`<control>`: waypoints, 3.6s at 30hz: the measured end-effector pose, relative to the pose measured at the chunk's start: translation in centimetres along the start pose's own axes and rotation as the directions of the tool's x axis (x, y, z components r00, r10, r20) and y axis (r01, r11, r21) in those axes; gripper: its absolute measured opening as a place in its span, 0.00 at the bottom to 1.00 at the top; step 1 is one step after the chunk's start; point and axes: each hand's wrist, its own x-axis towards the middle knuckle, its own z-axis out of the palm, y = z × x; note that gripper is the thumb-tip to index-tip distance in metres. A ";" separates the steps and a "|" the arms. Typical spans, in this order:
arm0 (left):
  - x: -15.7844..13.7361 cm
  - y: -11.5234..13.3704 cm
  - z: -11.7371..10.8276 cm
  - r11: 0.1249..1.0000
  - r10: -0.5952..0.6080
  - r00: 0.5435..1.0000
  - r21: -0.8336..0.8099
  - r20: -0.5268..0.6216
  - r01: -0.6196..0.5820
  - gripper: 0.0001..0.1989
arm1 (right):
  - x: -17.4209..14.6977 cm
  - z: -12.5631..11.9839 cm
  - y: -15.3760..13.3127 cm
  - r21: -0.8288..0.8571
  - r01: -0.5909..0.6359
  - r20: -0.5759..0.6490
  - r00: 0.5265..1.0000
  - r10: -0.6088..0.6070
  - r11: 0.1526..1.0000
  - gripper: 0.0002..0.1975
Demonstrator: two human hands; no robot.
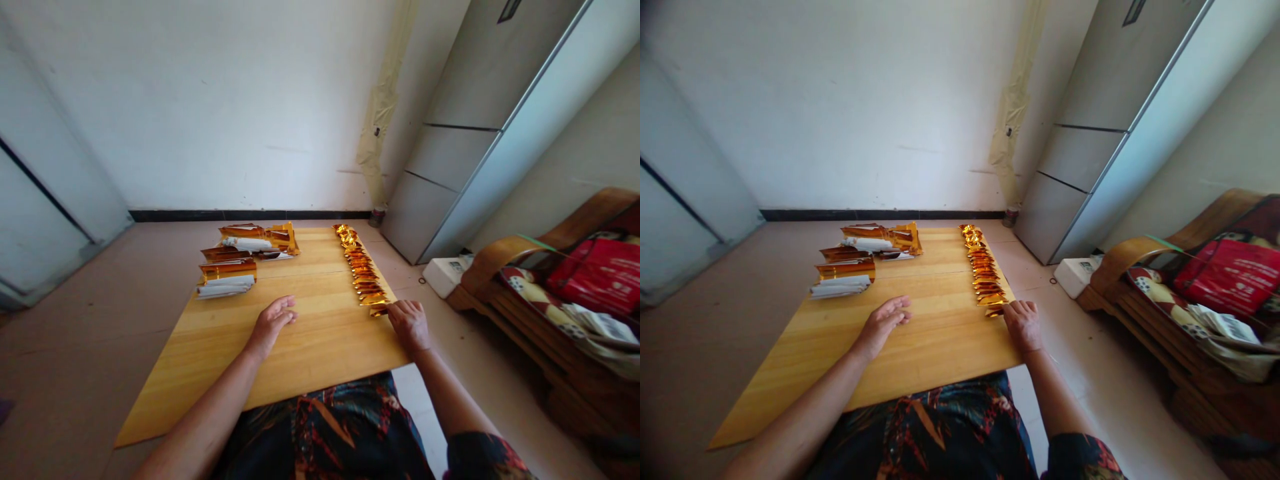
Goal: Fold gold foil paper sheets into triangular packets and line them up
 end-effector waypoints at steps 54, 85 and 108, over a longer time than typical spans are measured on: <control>-0.3 0.0 0.1 0.998 -0.004 1.000 0.062 0.010 0.003 0.25 | 1.2 -1.7 -4.9 -0.151 -0.345 0.387 0.842 0.377 0.926 0.15; 0.4 1.0 -0.8 0.804 0.344 0.939 0.512 0.012 -0.301 0.10 | 6.6 0.6 -12.7 0.164 0.035 0.204 0.977 -0.069 0.986 0.13; 6.7 7.3 -10.6 0.099 0.366 0.930 0.992 0.042 -0.084 0.10 | 9.8 5.9 -19.2 0.314 0.312 0.085 0.931 -0.354 0.897 0.10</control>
